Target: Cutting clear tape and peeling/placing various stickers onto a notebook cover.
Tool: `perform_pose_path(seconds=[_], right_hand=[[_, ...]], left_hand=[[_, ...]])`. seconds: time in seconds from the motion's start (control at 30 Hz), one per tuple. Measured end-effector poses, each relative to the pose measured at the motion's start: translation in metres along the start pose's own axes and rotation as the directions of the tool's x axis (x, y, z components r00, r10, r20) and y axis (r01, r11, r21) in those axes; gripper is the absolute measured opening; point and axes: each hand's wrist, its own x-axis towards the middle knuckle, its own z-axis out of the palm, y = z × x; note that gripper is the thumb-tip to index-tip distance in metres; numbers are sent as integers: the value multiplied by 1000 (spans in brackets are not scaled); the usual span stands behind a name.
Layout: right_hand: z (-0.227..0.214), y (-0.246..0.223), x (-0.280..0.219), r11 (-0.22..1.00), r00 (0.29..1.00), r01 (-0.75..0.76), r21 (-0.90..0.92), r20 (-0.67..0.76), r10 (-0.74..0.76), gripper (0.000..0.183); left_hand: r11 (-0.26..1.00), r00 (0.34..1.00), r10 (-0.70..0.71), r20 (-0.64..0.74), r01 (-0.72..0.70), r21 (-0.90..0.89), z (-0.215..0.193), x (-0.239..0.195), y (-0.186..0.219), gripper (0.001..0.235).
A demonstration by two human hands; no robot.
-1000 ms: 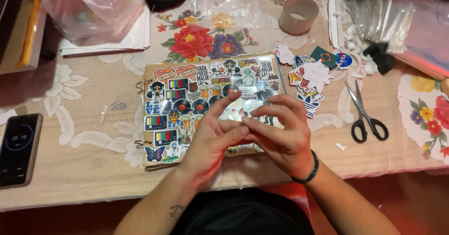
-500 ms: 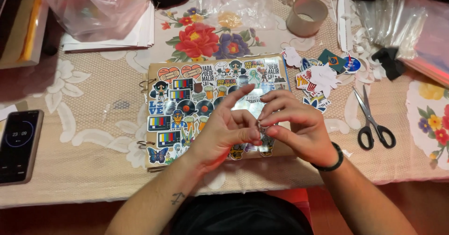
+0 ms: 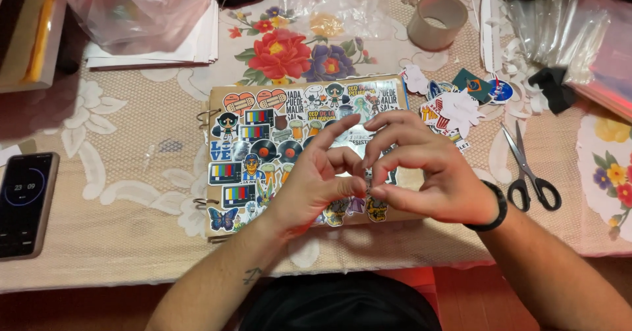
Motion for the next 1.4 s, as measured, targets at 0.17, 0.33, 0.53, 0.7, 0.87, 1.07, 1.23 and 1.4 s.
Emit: perform_pose_path(seconds=[0.17,0.33,0.53,0.7,0.87,1.07,1.23,1.4], right_hand=[[-81,73,14,957,930,-287,-31,-246,271,8],[-157,232,53,702,672,-712,-1,-291,681,10],[-181,377,71,556,572,-814,-168,-394,719,22],[-171,377,86,353,525,-845,-401,-504,685,32],[-162,372,91,377,533,-845,-379,-530,660,21],[-162,375,80,520,628,-773,-362,-548,552,10],[-162,351,65,507,730,-675,-536,-582,358,10],[-85,191,72,880,916,-288,-377,-375,140,8]], left_hand=[[955,960,199,-195,-145,260,-30,-3,45,86],[870,823,421,-382,-247,426,-71,-11,67,60],[830,740,483,-468,-217,515,-73,-18,65,40],[832,703,491,-514,-204,515,-74,-21,61,40],[854,726,455,-516,-191,484,-76,-20,58,43],[963,839,244,-486,-150,224,-78,-16,54,46],[982,917,148,-370,-91,166,-70,-13,50,45],[955,908,140,-395,-18,297,-57,-12,40,20]])
